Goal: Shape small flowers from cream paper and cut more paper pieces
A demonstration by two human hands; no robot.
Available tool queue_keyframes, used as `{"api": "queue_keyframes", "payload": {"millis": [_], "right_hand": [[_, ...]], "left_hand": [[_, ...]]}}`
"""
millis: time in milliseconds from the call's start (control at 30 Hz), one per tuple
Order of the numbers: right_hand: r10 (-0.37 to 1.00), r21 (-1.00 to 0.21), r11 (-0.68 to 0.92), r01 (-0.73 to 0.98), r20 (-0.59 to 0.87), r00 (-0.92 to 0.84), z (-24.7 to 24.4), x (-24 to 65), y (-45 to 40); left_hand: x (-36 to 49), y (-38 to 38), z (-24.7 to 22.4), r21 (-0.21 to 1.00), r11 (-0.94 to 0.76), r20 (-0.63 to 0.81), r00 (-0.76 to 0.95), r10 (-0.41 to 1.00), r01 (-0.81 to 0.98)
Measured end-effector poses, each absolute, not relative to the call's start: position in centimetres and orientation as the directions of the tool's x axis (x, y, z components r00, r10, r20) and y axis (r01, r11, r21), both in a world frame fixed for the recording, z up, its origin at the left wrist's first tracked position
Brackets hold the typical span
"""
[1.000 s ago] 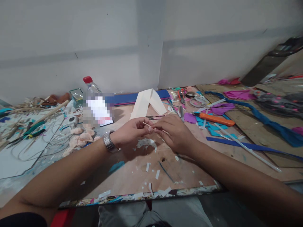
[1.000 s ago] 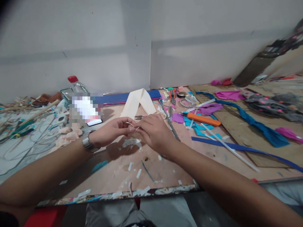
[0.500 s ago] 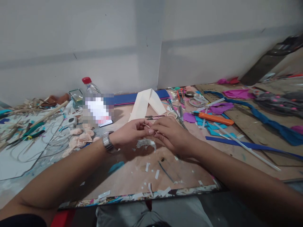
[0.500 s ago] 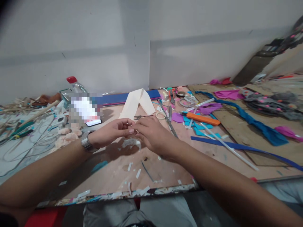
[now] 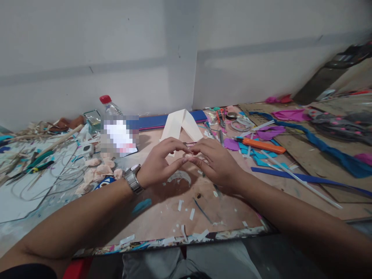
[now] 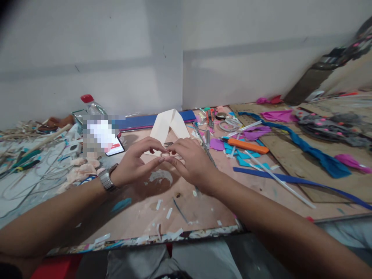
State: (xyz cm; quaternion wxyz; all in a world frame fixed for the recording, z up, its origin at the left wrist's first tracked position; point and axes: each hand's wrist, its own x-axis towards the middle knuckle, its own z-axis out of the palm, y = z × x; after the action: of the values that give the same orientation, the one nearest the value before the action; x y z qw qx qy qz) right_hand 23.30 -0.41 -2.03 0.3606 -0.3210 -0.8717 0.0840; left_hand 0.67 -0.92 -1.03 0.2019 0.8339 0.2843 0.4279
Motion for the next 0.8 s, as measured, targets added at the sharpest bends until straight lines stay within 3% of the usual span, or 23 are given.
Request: {"api": "queue_keyframes", "payload": {"millis": [800], "right_hand": [[0.585, -0.329, 0.803, 0.496, 0.591, -0.555, -1.81, 23.35, -0.72]], "left_hand": [[0.63, -1.07, -0.92, 0.643, -0.702, 0.522, 0.495, 0.695, 0.307]]}}
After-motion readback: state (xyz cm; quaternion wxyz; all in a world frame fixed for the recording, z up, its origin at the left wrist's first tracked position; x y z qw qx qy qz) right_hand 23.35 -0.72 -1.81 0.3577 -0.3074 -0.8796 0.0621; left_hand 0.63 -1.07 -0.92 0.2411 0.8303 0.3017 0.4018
